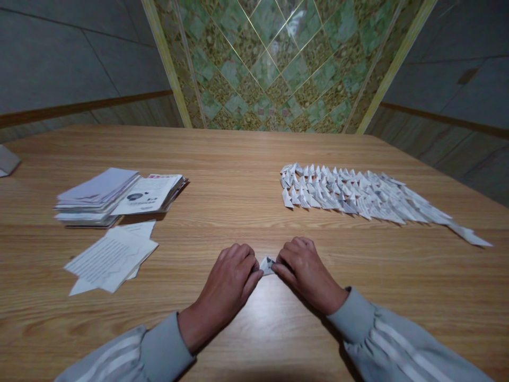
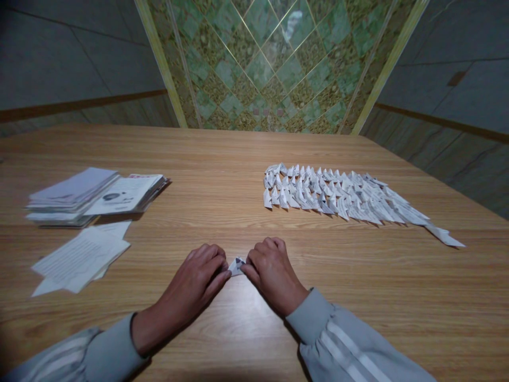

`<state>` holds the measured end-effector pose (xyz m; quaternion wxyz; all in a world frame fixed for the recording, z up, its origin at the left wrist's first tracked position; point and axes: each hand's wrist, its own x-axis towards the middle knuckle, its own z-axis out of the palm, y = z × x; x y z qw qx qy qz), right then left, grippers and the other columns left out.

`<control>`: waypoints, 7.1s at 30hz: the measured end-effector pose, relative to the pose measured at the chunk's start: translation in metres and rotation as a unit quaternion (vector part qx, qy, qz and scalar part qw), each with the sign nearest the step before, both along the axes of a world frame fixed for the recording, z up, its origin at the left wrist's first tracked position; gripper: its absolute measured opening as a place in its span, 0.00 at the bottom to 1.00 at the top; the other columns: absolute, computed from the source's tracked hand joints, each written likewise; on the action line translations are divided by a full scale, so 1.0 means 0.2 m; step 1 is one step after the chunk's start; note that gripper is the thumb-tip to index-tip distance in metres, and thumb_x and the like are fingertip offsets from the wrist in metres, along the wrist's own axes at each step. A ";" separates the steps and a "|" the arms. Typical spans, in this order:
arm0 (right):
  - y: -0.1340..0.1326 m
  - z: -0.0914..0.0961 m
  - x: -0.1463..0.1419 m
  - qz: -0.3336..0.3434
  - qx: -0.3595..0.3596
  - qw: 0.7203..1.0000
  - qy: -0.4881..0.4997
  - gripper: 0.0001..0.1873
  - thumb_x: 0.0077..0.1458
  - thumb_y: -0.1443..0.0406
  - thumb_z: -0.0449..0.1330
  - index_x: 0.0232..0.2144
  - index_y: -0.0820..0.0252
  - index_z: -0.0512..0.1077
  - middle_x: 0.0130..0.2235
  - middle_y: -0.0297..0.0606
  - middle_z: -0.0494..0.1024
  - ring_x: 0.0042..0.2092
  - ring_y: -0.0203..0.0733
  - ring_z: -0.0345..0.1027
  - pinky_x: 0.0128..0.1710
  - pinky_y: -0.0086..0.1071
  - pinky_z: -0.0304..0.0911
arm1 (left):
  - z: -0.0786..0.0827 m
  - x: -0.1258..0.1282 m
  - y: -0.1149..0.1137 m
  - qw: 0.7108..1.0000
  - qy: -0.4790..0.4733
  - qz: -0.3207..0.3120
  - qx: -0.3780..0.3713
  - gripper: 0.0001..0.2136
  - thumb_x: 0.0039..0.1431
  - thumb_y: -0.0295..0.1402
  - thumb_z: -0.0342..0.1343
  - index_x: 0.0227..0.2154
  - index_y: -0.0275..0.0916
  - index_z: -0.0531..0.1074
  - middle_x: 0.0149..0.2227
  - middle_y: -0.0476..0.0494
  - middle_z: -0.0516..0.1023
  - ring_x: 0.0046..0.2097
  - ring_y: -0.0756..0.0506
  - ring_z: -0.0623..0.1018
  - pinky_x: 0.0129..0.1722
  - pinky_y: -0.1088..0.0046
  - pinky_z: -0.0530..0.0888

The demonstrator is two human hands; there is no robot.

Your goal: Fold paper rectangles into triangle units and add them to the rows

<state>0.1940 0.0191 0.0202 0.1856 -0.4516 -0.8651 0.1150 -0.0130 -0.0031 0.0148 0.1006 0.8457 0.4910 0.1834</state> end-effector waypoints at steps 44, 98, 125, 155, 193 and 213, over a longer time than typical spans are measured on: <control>-0.03 0.01 -0.02 0.066 0.098 0.991 0.064 0.16 0.68 0.59 0.53 0.31 0.59 0.75 0.30 0.36 0.73 0.38 0.42 0.60 0.45 0.39 0.51 | -0.03 -0.02 0.01 0.984 -0.156 -0.067 0.058 0.06 0.66 0.31 0.55 0.35 0.38 0.76 0.31 0.44 0.78 0.33 0.45 0.74 0.34 0.70 0.68; -0.04 0.09 0.04 0.135 -0.137 0.964 0.181 0.27 0.72 0.57 0.42 0.30 0.59 0.74 0.29 0.36 0.79 0.34 0.40 0.69 0.40 0.34 0.60 | 0.06 -0.03 0.03 0.829 -0.492 0.070 -0.256 0.06 0.53 0.33 0.63 0.25 0.36 0.79 0.26 0.46 0.79 0.30 0.47 0.75 0.32 0.72 0.71; -0.10 0.04 -0.05 0.093 0.031 0.978 0.183 0.18 0.69 0.64 0.52 0.58 0.56 0.68 0.34 0.37 0.78 0.36 0.43 0.63 0.39 0.38 0.55 | 0.03 0.08 -0.06 0.707 -0.631 0.067 -0.310 0.13 0.55 0.38 0.66 0.33 0.39 0.66 0.29 0.51 0.76 0.31 0.50 0.76 0.33 0.74 0.73; -0.10 0.04 -0.04 0.065 0.101 0.972 0.200 0.12 0.60 0.74 0.54 0.44 0.58 0.71 0.41 0.43 0.74 0.41 0.45 0.66 0.39 0.38 0.63 | 0.03 0.08 -0.07 0.754 -0.586 0.061 -0.290 0.09 0.53 0.28 0.62 0.37 0.39 0.71 0.32 0.48 0.77 0.34 0.48 0.78 0.35 0.74 0.75; -0.10 0.06 -0.06 0.015 -0.147 0.929 0.339 0.08 0.62 0.64 0.59 0.29 0.60 0.71 0.30 0.33 0.72 0.33 0.37 0.65 0.33 0.30 0.56 | 0.03 0.05 -0.09 0.899 -0.400 0.036 -0.176 0.10 0.63 0.37 0.57 0.30 0.38 0.79 0.31 0.45 0.79 0.34 0.46 0.77 0.35 0.72 0.69; -0.12 0.06 -0.09 0.019 -0.200 0.933 0.298 0.07 0.55 0.69 0.57 0.26 0.58 0.65 0.25 0.28 0.66 0.28 0.34 0.58 0.27 0.27 0.51 | 0.05 0.05 -0.08 0.847 -0.470 0.077 -0.238 0.09 0.57 0.35 0.60 0.26 0.36 0.75 0.26 0.48 0.75 0.31 0.48 0.73 0.32 0.74 0.69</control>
